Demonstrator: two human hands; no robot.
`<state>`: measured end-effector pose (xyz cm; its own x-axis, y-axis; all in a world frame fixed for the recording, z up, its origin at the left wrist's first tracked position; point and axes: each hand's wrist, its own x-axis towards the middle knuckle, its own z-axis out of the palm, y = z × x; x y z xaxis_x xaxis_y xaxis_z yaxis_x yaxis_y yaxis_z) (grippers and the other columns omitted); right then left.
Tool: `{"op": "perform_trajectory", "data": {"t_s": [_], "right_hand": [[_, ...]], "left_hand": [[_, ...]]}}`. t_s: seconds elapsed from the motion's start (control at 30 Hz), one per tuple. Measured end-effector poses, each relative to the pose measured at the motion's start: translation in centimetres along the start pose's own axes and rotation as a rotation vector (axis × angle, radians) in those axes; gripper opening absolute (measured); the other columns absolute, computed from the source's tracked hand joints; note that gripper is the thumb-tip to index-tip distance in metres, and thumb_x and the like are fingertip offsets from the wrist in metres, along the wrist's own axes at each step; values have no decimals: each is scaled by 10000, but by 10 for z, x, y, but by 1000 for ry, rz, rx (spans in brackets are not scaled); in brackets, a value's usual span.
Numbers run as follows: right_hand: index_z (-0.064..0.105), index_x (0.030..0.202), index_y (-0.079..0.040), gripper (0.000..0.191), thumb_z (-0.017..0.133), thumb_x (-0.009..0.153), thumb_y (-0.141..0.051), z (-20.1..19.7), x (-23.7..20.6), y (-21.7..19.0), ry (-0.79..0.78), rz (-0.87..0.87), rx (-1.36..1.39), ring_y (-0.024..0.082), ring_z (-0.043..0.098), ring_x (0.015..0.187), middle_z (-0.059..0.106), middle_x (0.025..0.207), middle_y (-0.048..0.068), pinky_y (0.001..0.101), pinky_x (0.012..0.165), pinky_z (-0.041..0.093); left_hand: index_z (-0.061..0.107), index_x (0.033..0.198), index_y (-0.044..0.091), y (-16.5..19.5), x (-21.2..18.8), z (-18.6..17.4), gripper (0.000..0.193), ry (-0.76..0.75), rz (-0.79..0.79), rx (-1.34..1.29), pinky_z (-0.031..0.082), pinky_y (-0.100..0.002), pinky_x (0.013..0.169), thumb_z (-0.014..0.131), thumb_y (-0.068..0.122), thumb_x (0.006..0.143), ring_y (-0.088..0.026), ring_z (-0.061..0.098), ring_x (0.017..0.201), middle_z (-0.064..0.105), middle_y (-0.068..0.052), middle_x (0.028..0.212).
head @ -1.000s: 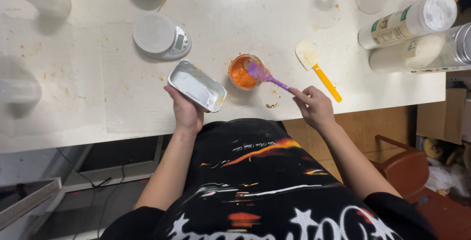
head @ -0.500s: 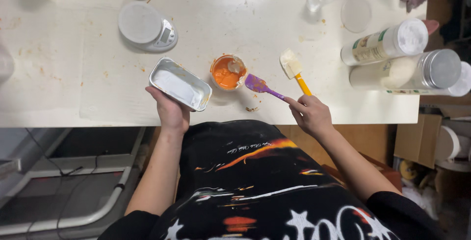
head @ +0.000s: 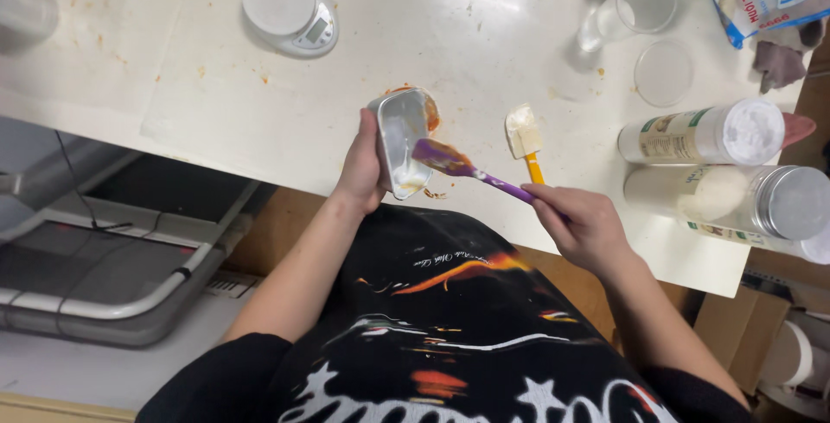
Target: The person scoops a white substance from a metal tin into a small plastic cup containing an orange substance using a yellow spatula. They then stir the mixture with a purple spatula, repeatedly scraping the sides of the cup and tin to combine the contents.
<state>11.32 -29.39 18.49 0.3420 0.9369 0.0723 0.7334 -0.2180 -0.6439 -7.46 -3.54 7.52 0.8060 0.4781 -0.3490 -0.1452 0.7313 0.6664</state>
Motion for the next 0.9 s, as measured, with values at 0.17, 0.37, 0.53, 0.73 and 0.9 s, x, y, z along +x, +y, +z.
{"op": "perform_trajectory", "data": {"t_s": [0.17,0.37,0.53,0.73,0.9], "right_hand": [[751,1135,-106,231,741,907,-139,-15,24,2,-83,-226,-291,255,576,549,587,629,74,397,497,452],[754,1131,-103,221,716,924,-170,-9,26,8,-198,-236,-306,279,578,495,612,610,87,405,480,474],[770,1140,-85,237,682,943,-183,-2,20,14,-270,2,-81,282,576,465,634,608,156,373,479,475],[747,1186,-93,283,667,941,-210,5,7,20,-366,260,82,189,519,408,647,576,147,332,462,465],[760,1232,-52,297,658,1003,-211,19,1,37,-383,291,369,103,486,516,609,622,45,276,491,446]], "left_hand": [[504,1440,48,-6,6,21,715,29,-94,189,563,-342,959,373,606,1013,-180,649,1163,654,-103,1283],[601,1333,-10,-9,6,25,593,-15,132,217,555,-288,812,537,503,1043,-119,645,941,687,-72,1086],[620,1305,-24,-22,10,27,614,-16,250,255,534,-248,836,559,532,1050,-83,638,955,696,-40,1076],[532,1474,-40,-30,16,30,782,-60,426,335,488,-253,959,598,594,1022,-116,600,1102,663,-66,1228],[485,1504,-67,-25,19,28,899,-94,516,406,474,-300,1087,565,678,1006,-179,592,1256,625,-121,1372]]}}
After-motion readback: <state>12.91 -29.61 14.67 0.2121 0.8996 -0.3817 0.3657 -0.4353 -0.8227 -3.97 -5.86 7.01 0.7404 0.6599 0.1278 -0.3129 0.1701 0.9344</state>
